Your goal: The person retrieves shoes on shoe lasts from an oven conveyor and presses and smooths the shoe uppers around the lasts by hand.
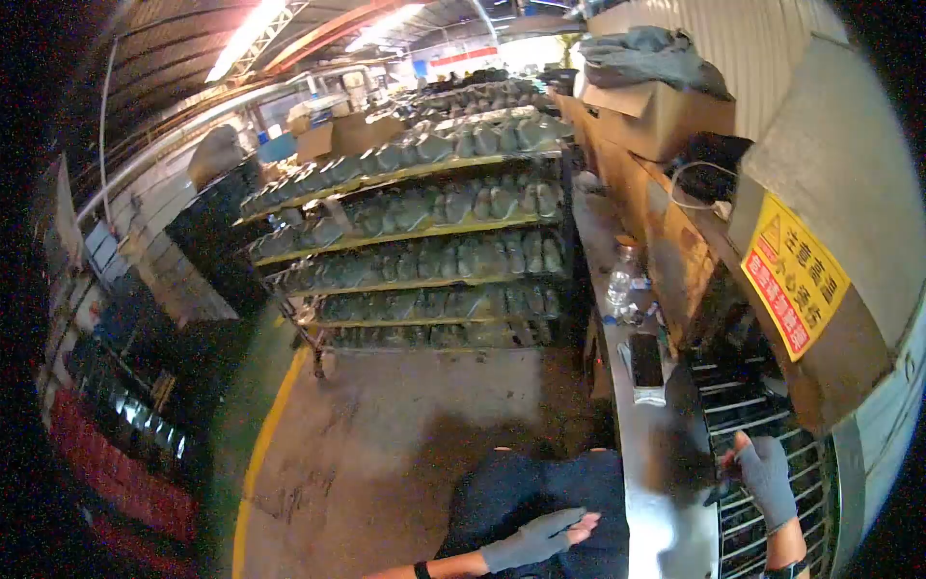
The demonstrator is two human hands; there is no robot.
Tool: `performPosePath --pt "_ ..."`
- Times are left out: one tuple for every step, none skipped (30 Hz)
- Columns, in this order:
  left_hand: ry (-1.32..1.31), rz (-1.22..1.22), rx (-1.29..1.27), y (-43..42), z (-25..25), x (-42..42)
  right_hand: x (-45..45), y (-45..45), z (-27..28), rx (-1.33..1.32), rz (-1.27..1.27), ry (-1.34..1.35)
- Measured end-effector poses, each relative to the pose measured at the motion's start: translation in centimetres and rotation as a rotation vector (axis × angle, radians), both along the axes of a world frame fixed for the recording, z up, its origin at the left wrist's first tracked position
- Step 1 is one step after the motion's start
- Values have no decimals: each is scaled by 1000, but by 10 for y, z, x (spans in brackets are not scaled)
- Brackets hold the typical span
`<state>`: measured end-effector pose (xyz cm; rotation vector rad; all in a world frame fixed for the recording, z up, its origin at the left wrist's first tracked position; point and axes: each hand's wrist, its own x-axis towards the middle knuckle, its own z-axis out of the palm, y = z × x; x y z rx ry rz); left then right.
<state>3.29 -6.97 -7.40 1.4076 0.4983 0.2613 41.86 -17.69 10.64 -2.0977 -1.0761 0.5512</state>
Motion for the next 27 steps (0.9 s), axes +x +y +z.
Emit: performPosePath --pt "6 -26 -4 -5 15 12 -22 3 20 22 -32 280" --pt "-51 -52 -25 -11 43 26 -39 8 34 4 -68 469" --pt "-111 -71 -44 -18 61 38 -48 13 41 -9 -97 654" --pt "-231 -75 -88 -23 63 51 -49 19 40 -50 -14 826" --pt "-275 -51 -15 -22 65 57 -40 26 17 -38 90 1085" --pt "-316 -25 60 -22 68 63 -38 34 6 -15 129 1019" --pt "-311 -7 63 -16 69 59 -37 41 -3 3 174 958" --pt "-197 34 -55 -7 71 48 -31 45 -12 20 230 739" --pt "-81 80 -178 -1 70 36 -20 49 -22 39 288 525" --pt "-124 108 -395 -2 57 25 2 53 -32 -97 324 92" --pt "-115 145 -392 -1 42 13 23 53 -45 -137 297 -69" --pt "41 157 -438 -1 27 -1 58 57 -69 -156 261 -7" --pt "196 169 -490 -3 14 -13 142 51 -145 -41 399 -370" --pt "141 161 -537 -8 1 -22 149 55 -119 -163 295 -381" --pt "146 196 -541 -11 1 -21 184 60 -130 -144 166 -388" --pt "164 311 -354 -17 4 -16 260 58 -185 -37 122 -644" --pt "188 413 -168 -22 5 -12 307 69 -204 -59 138 -595" --pt "372 207 -364 -8 -17 -10 336 76 -200 -143 78 -555" --pt "382 221 -373 -5 -31 -9 351 79 -198 -232 5 -541" --pt "300 174 -444 -3 -43 -8 366 82 -200 -282 -44 -539" --pt "218 124 -512 -1 -47 -4 376 85 -203 -314 -78 -539" --pt "231 131 -520 -1 -52 -2 386 88 -208 -338 -105 -532" --pt "203 146 -503 -2 -53 0 395 90 -213 -357 -123 -534" --pt "181 158 -488 -2 -42 1 397 92 -215 -369 -138 -526" --pt "204 156 -500 -3 -31 0 399 92 -219 -380 -149 -524" --pt "155 168 -519 2 8 4 400 89 -221 -389 -158 -515" --pt "99 174 -533 7 29 9 401 85 -221 -394 -167 -512"
